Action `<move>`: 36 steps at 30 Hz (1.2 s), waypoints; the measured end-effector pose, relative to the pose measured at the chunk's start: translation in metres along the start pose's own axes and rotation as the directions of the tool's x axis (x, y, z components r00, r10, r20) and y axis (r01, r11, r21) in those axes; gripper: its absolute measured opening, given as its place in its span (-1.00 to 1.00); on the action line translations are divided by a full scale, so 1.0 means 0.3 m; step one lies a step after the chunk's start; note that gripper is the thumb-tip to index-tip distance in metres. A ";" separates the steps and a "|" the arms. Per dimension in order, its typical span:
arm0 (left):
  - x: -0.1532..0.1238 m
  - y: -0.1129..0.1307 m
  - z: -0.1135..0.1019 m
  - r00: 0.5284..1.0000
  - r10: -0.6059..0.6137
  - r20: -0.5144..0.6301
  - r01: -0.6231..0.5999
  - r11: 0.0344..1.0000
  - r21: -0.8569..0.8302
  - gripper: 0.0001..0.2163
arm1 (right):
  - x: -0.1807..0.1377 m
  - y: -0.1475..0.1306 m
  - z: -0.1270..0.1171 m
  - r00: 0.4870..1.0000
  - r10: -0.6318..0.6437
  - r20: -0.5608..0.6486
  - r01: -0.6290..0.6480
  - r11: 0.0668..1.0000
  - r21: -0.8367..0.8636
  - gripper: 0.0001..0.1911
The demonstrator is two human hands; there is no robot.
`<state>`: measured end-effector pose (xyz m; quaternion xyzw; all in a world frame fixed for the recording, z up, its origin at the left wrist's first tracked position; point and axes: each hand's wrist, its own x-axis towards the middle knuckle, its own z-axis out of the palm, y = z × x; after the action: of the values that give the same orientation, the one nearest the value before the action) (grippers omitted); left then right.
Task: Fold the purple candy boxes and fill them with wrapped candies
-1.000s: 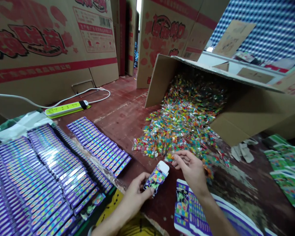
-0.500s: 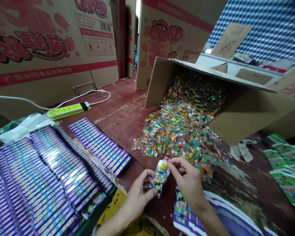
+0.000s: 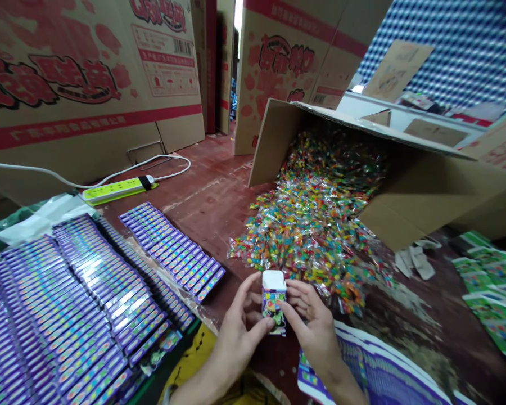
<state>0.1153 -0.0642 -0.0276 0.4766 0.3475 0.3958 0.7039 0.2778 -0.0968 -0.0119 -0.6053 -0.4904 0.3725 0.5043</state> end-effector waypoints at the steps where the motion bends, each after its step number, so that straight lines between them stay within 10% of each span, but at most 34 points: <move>1: -0.003 0.001 0.000 1.000 -0.001 -0.005 0.001 1.000 0.015 -0.37 | -0.005 0.005 0.007 1.000 -0.013 -0.014 0.013 1.000 0.009 -0.64; 11: 0.002 -0.022 -0.024 0.991 -0.048 0.123 0.058 0.996 -0.075 -0.71 | -0.018 0.031 0.018 0.997 -0.069 0.028 0.071 0.995 -0.076 -0.81; 36: -0.033 0.004 -0.039 0.993 -0.061 0.102 0.052 0.995 0.084 -0.58 | 0.077 -0.016 -0.014 0.951 0.163 0.262 -0.187 0.980 0.067 -0.74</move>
<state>0.1005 -0.0679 -0.0289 0.5149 0.3393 0.3356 0.7121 0.2862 -0.0755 -0.0053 -0.5700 -0.4782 0.5123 0.4290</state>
